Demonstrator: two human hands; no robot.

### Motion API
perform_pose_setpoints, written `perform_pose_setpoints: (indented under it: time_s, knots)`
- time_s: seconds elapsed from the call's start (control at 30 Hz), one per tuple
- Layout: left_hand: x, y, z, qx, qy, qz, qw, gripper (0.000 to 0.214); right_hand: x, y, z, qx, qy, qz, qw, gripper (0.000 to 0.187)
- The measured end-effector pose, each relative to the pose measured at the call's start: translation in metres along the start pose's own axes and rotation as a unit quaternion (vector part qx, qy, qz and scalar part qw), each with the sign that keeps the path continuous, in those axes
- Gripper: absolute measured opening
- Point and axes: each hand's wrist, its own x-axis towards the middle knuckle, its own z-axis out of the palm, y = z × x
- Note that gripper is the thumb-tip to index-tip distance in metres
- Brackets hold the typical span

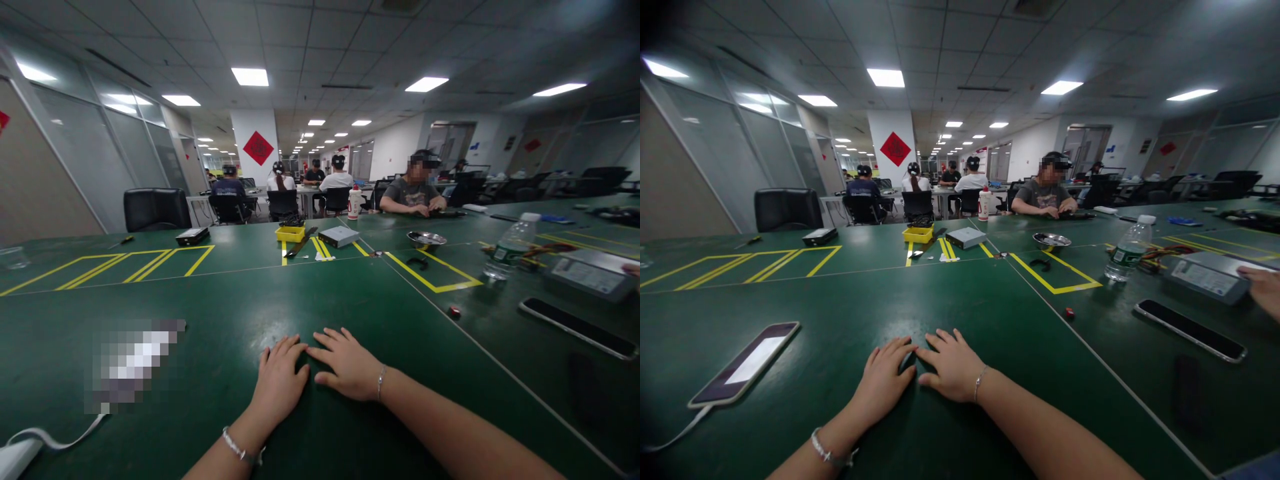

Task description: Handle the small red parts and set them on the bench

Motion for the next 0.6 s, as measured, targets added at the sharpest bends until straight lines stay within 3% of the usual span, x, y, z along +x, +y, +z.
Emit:
perform_pose_setpoints:
  time_s: [0.07,0.13,0.23,0.37,0.47,0.6]
  knots:
    - [-0.001,0.000,0.000,0.000,-0.002,0.004,1.000,0.038,-0.001,0.022,-0.014,-0.033,0.045,0.017,0.998,0.046]
    - [-0.001,0.001,-0.001,0.001,-0.003,0.005,1.000,0.038,-0.009,0.054,-0.031,-0.088,0.128,0.109,0.982,0.038]
    - [-0.001,0.001,0.000,0.003,-0.004,0.004,1.000,0.038,-0.036,0.111,-0.055,-0.172,0.219,0.324,0.904,0.032]
    - [-0.001,0.000,0.000,0.001,-0.009,0.005,1.000,0.037,-0.080,0.173,-0.065,-0.151,0.224,0.554,0.787,0.044]
    - [-0.001,0.000,0.000,0.003,-0.006,0.009,1.000,0.038,-0.099,0.198,-0.057,-0.080,0.201,0.624,0.751,0.054]
    - [-0.002,0.001,-0.002,0.004,-0.007,0.011,1.000,0.038,-0.104,0.215,-0.043,-0.060,0.202,0.612,0.762,0.043]
